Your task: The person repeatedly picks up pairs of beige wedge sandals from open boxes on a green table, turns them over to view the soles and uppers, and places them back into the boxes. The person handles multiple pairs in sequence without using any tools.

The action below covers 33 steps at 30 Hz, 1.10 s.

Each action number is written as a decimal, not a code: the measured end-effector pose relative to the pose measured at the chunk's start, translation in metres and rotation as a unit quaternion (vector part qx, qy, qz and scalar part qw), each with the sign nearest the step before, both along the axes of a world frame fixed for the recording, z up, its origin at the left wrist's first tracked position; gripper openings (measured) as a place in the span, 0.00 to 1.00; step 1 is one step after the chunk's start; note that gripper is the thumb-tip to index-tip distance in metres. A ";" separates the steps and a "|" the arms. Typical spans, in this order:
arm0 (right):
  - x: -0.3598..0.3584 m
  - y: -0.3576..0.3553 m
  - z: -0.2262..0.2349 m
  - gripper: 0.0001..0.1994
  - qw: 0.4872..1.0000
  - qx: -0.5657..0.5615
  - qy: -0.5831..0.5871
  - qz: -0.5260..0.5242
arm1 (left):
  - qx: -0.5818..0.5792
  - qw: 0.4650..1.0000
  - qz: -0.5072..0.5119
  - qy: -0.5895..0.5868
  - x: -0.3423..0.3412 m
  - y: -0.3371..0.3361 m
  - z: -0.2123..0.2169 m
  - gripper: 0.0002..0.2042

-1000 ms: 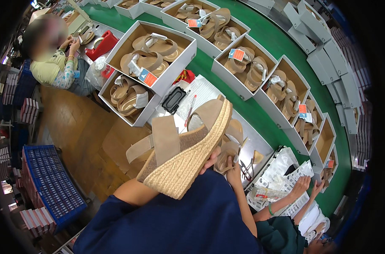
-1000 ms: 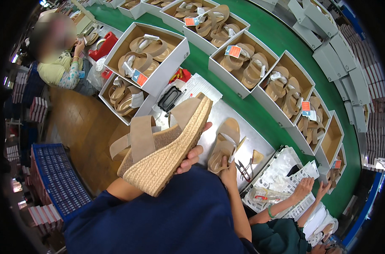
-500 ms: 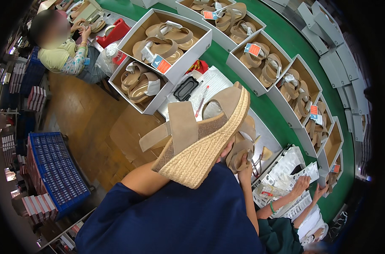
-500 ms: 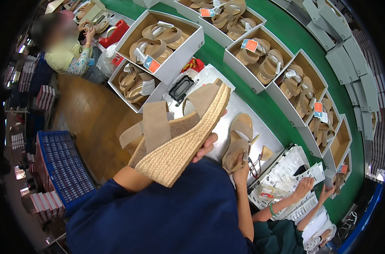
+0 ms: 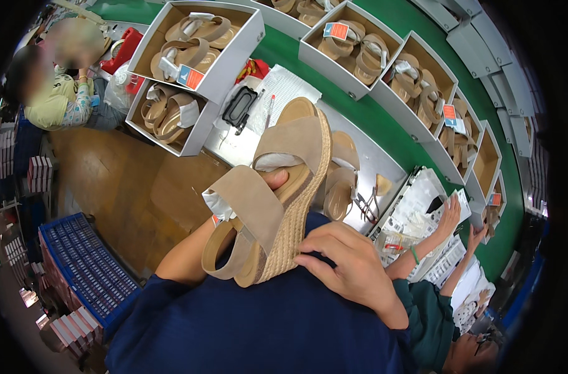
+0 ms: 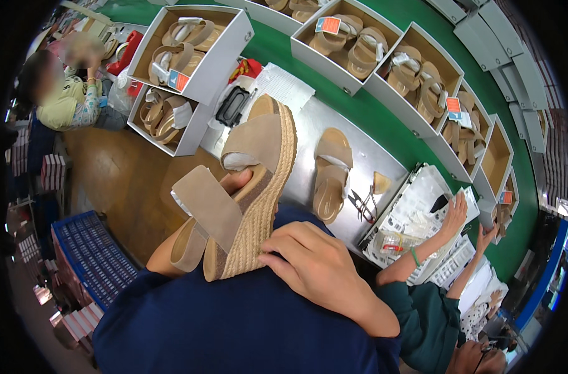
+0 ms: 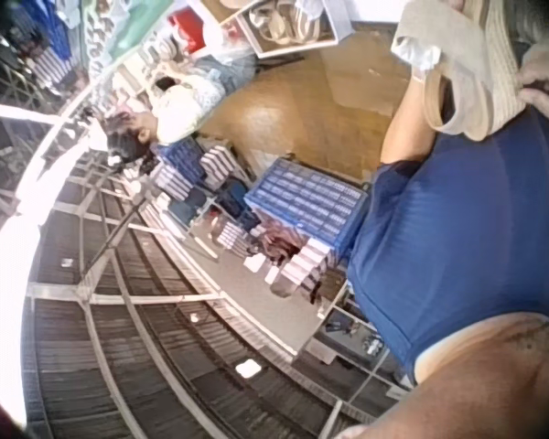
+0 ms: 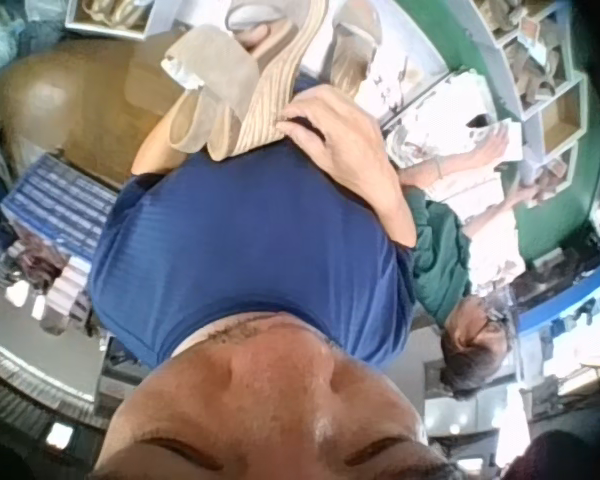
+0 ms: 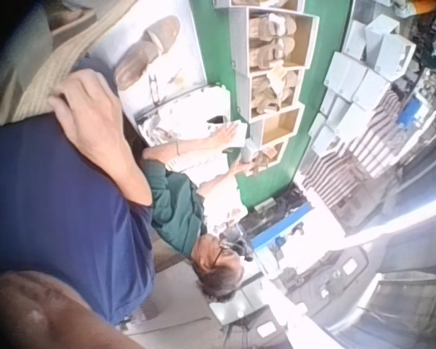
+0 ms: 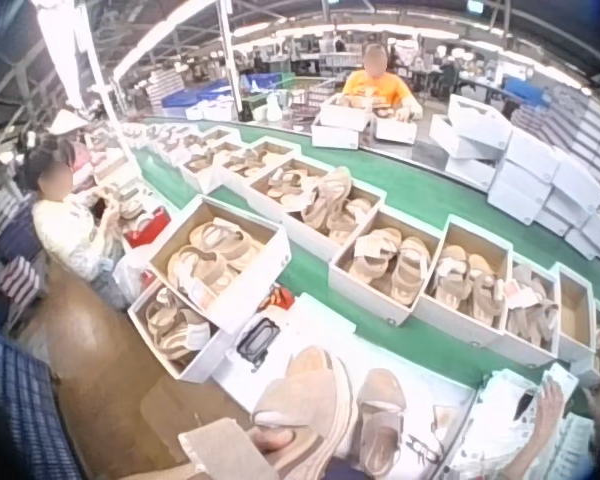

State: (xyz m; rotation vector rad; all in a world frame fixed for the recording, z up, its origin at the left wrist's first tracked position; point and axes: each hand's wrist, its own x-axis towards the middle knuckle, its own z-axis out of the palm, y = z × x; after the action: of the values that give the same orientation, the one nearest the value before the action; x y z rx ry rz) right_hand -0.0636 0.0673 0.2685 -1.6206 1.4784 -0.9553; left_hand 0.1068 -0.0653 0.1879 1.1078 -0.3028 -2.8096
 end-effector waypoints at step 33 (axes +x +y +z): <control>-0.076 0.049 -0.213 0.34 0.889 0.307 -0.233 -0.247 | -0.010 0.981 -0.013 0.194 0.000 -0.003 -0.075 0.30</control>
State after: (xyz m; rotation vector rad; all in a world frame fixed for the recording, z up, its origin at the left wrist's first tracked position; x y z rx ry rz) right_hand -0.1394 0.1166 0.0550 -0.5174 1.6407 -0.9212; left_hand 0.1066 -0.0682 0.1126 0.5325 -0.3066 -2.9527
